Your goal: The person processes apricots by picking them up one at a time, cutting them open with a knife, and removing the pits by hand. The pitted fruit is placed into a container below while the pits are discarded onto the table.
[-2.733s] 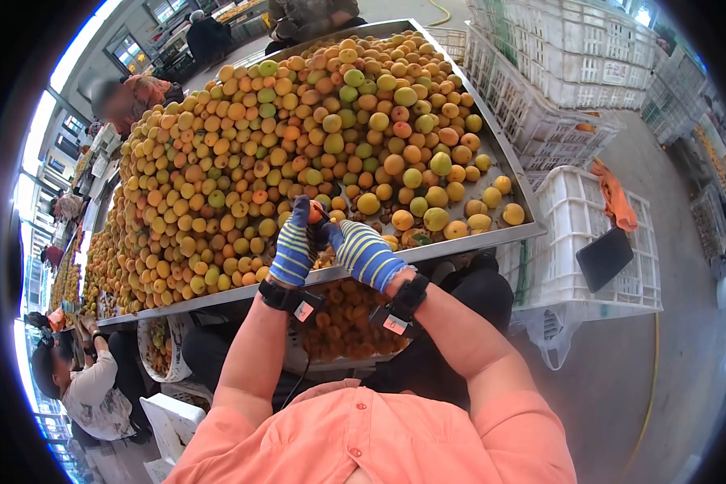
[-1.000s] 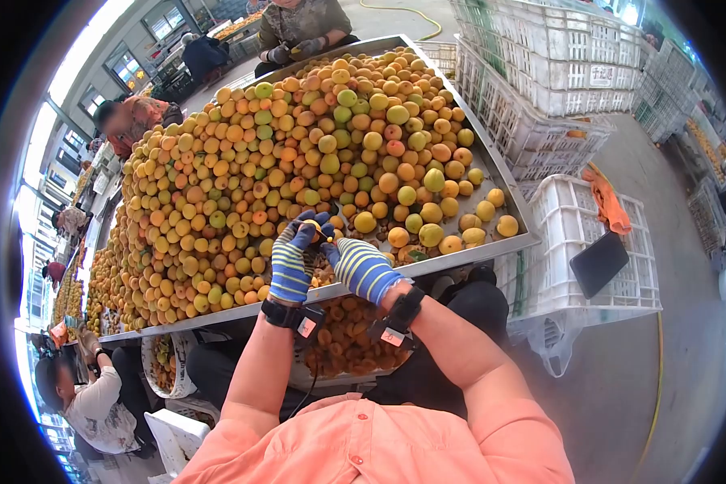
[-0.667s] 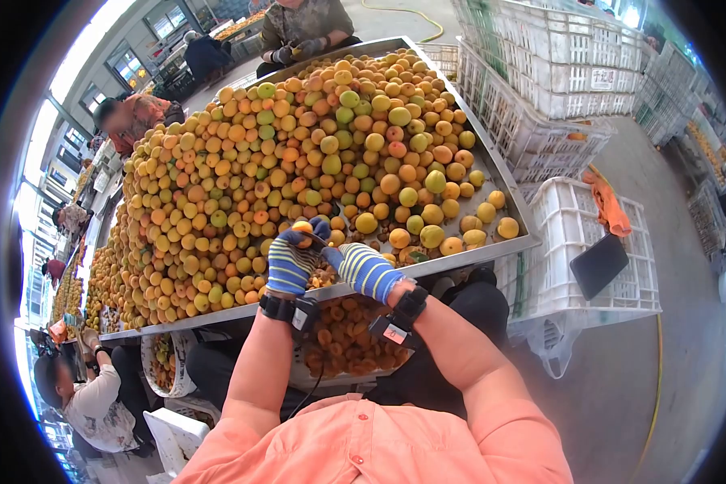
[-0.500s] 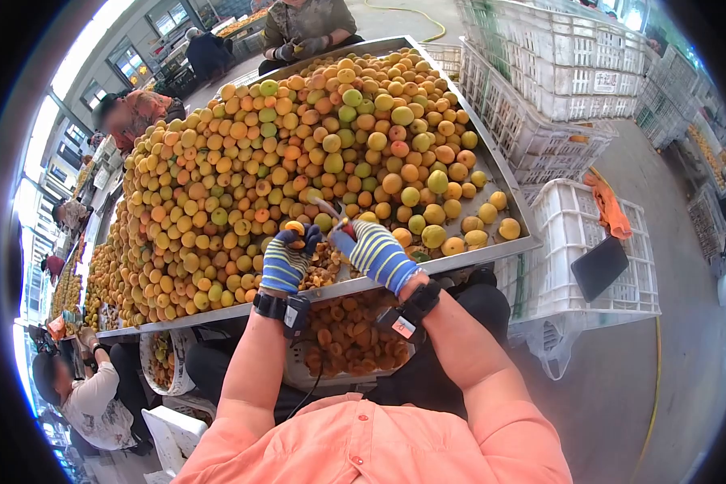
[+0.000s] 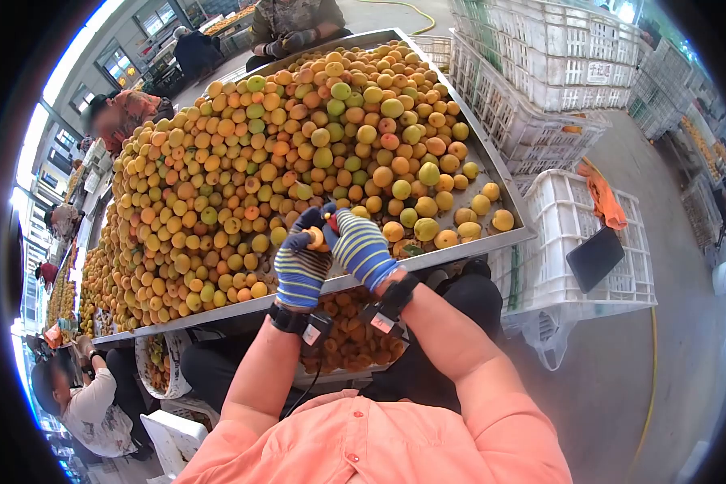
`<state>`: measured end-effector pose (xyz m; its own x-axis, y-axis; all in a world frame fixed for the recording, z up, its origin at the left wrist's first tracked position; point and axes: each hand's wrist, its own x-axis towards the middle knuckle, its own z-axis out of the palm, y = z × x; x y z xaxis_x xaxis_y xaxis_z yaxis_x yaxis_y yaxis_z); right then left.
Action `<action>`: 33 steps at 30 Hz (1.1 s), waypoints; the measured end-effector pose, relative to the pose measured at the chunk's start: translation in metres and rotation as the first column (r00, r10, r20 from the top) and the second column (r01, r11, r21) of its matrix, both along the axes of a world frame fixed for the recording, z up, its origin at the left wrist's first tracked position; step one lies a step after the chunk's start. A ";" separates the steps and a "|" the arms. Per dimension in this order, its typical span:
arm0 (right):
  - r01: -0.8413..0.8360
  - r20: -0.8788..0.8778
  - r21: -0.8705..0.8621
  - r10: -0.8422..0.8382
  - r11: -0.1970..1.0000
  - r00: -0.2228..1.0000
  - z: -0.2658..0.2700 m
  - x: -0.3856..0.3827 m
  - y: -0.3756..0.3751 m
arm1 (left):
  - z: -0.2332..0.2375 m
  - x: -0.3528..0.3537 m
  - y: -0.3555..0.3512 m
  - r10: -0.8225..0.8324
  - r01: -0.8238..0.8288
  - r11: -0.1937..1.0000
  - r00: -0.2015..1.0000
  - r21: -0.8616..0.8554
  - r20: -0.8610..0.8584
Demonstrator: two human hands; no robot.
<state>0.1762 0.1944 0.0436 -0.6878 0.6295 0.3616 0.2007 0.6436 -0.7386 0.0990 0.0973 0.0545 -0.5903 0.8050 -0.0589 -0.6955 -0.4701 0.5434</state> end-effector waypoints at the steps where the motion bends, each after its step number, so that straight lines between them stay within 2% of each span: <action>1: 0.004 -0.019 -0.008 -0.004 1.000 1.000 -0.001 0.000 -0.004 | -0.011 -0.002 -0.001 0.010 -0.010 1.000 1.000 -0.003 0.005; 3: 0.014 -0.055 -0.027 -0.016 1.000 0.998 -0.003 0.001 -0.009 | -0.022 -0.002 0.000 0.026 -0.026 1.000 1.000 -0.014 0.018; 4: -0.005 -0.126 -0.121 -0.011 0.993 0.992 -0.004 0.000 -0.008 | -0.028 -0.001 -0.001 0.061 -0.055 0.996 0.994 -0.076 0.085; 6: -0.069 -0.265 -0.301 -0.014 0.951 0.964 -0.007 -0.006 -0.004 | -0.036 -0.006 -0.003 0.090 -0.078 0.985 0.993 -0.152 0.078; 7: -0.198 -0.428 -0.503 -0.043 0.841 0.903 -0.010 -0.012 -0.003 | -0.042 -0.007 -0.006 0.106 -0.090 0.977 0.992 -0.194 0.074; 8: -0.214 -0.447 -0.621 -0.116 0.754 0.887 -0.004 -0.012 -0.001 | -0.047 -0.008 -0.005 0.060 -0.061 0.996 0.998 -0.072 -0.007; 9: -0.234 -0.456 -0.721 -0.193 0.652 0.869 0.008 -0.011 0.001 | -0.040 -0.004 -0.003 0.078 -0.086 0.983 0.995 -0.162 -0.057; 10: -0.312 -0.447 -0.832 -0.224 0.458 0.866 0.019 -0.007 0.006 | -0.032 0.002 -0.002 0.089 -0.113 0.962 0.990 -0.250 -0.105; 11: -0.361 -0.480 -0.847 -0.270 0.390 0.835 0.034 -0.004 0.005 | -0.028 0.009 0.000 0.092 -0.140 0.931 0.984 -0.338 -0.153; 12: -0.432 -0.549 -0.818 -0.291 0.380 0.784 0.030 -0.005 0.009 | -0.037 0.014 0.007 0.195 -0.271 0.886 0.954 -0.376 -0.229; 13: -0.501 -0.613 -0.782 -0.312 0.372 0.725 0.027 -0.006 0.014 | -0.043 0.015 0.009 0.165 -0.258 0.888 0.952 -0.381 -0.259; 14: -0.476 -0.588 -0.805 -0.371 0.354 0.719 0.034 -0.007 0.014 | -0.049 0.017 0.008 0.135 -0.245 0.889 0.948 -0.387 -0.289; 15: -0.470 -0.601 -0.793 -0.379 0.387 0.703 0.035 -0.007 0.016 | -0.055 0.018 0.009 0.107 -0.234 0.889 0.942 -0.393 -0.318; 16: -0.462 -0.615 -0.781 -0.385 0.420 0.688 0.035 -0.008 0.017 | -0.062 0.020 0.014 0.151 -0.287 0.866 0.931 -0.410 -0.333; 20: -0.436 -0.642 -0.744 -0.362 0.506 0.675 0.043 -0.005 0.015 | -0.036 0.037 0.025 0.180 -0.349 0.861 0.890 -0.370 -0.420; 23: -0.406 -0.635 -0.748 -0.389 0.525 0.668 0.044 -0.006 0.016 | -0.037 0.036 0.023 0.098 -0.227 0.915 0.926 -0.333 -0.364; 24: -0.388 -0.622 -0.760 -0.412 0.521 0.665 0.043 -0.007 0.017 | -0.041 0.036 0.026 0.101 -0.257 0.892 0.915 -0.372 -0.390; 25: -0.369 -0.610 -0.771 -0.435 0.520 0.662 0.041 -0.008 0.020 | -0.043 0.037 0.029 0.131 -0.342 0.861 0.864 -0.376 -0.485; 27: -0.368 -0.570 -0.812 -0.485 0.453 0.663 0.035 -0.011 0.027 | -0.040 0.041 0.040 0.172 -0.504 0.790 0.728 -0.349 -0.663; 30: -0.363 -0.521 -0.852 -0.549 0.377 0.653 0.033 -0.014 0.032 | -0.029 0.046 0.045 0.152 -0.558 0.766 0.640 -0.320 -0.753; 31: -0.388 -0.490 -0.871 -0.578 0.300 0.653 0.032 -0.014 0.034 | -0.024 0.047 0.045 0.133 -0.567 0.757 0.620 -0.325 -0.773; 33: -0.435 -0.420 -0.889 -0.627 0.140 0.656 0.028 -0.014 0.039 | -0.023 0.043 0.049 0.150 -0.594 0.772 0.517 -0.227 -0.842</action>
<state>0.1623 0.2333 0.0712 -0.5024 0.7965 -0.3363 -0.6038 -0.6017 -0.5228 0.1423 0.1465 0.0315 -0.8200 0.4961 0.2855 0.2541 -0.1314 0.9582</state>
